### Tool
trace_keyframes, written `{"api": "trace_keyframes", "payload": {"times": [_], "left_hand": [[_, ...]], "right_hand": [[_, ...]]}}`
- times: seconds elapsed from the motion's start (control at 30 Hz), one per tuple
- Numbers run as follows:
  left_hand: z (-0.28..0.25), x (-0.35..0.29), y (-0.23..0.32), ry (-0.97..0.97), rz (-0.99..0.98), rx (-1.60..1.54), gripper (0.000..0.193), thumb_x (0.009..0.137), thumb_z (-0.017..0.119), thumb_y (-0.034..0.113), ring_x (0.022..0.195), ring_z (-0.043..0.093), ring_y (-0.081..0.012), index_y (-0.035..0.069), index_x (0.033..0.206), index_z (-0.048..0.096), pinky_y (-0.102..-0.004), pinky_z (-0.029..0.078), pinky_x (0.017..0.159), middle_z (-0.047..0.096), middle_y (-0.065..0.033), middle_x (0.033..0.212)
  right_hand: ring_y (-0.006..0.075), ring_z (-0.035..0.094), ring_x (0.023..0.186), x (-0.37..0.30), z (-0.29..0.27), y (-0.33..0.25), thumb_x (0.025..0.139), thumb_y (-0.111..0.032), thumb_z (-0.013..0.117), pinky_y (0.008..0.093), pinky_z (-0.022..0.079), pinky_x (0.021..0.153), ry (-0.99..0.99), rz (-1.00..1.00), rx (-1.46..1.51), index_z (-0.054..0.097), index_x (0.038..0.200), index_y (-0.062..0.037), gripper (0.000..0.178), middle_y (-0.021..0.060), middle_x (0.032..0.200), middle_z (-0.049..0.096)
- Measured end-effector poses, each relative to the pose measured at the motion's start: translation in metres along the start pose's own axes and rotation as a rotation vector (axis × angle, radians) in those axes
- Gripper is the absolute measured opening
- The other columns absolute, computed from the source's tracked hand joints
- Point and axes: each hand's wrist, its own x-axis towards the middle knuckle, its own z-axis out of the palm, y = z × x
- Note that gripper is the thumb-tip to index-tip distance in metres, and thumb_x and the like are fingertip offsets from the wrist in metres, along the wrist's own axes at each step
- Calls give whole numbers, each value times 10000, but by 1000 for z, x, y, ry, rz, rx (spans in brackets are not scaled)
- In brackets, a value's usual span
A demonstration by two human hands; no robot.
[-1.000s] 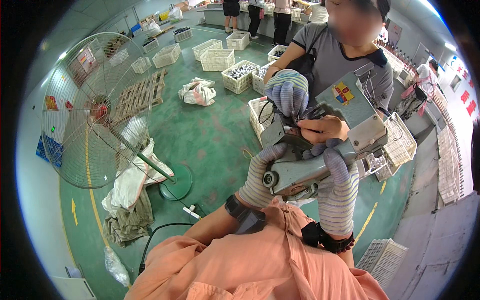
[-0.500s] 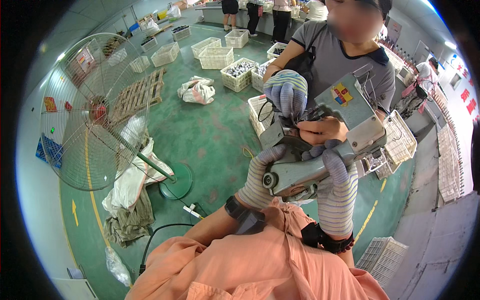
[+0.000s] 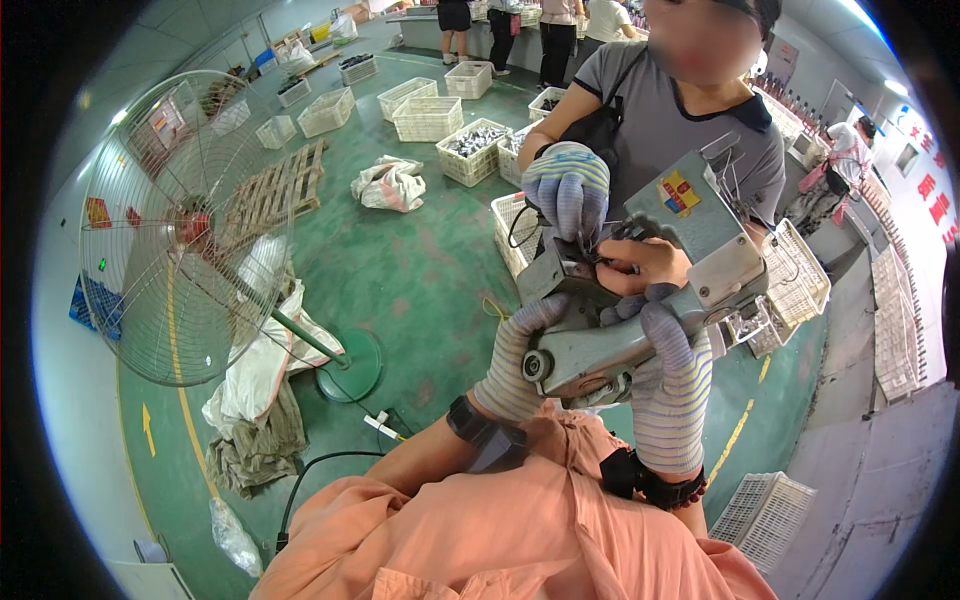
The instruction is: Sealing bags of small plastic/metal parts using a handheld industrial heat sealer or sewing machine.
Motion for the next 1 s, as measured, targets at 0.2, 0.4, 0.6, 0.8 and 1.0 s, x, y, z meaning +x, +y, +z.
{"api": "trace_keyframes", "payload": {"times": [0.2,0.4,0.6,0.8,1.0], "left_hand": [[2,0,-1,16,-14,-11,603,944,638,288,1295,559,-431,28,1457,456,-608,505,1053,553,-244,1403],[1,1,2,20,25,13,592,938,645,292,1244,603,-394,15,1433,478,-549,491,1091,590,-225,1364],[2,-1,3,23,0,1,612,929,656,299,1236,610,-375,8,1435,471,-526,476,1108,595,-215,1360],[7,-5,4,-3,-45,-46,488,953,642,282,1128,682,-268,59,1378,551,-423,556,1011,665,-133,1276],[-1,-2,4,39,-15,-28,602,932,654,290,1252,601,-384,34,1446,471,-542,489,1091,591,-217,1370]], "right_hand": [[232,687,921,1,0,-1,891,-70,674,367,555,874,1,4,-30,615,1147,12,275,135,1011,705],[288,688,914,5,0,3,796,-133,771,444,633,828,51,-14,-37,606,1156,-19,412,176,986,656],[285,680,947,6,1,4,783,-161,792,432,622,837,38,24,-23,604,1158,-16,444,186,986,646],[261,674,936,4,0,4,820,-118,760,415,609,854,16,58,-42,597,1154,-33,381,147,1000,642],[208,690,933,-6,10,-1,890,-86,697,334,548,875,54,31,-11,628,1134,2,268,117,1020,709]]}}
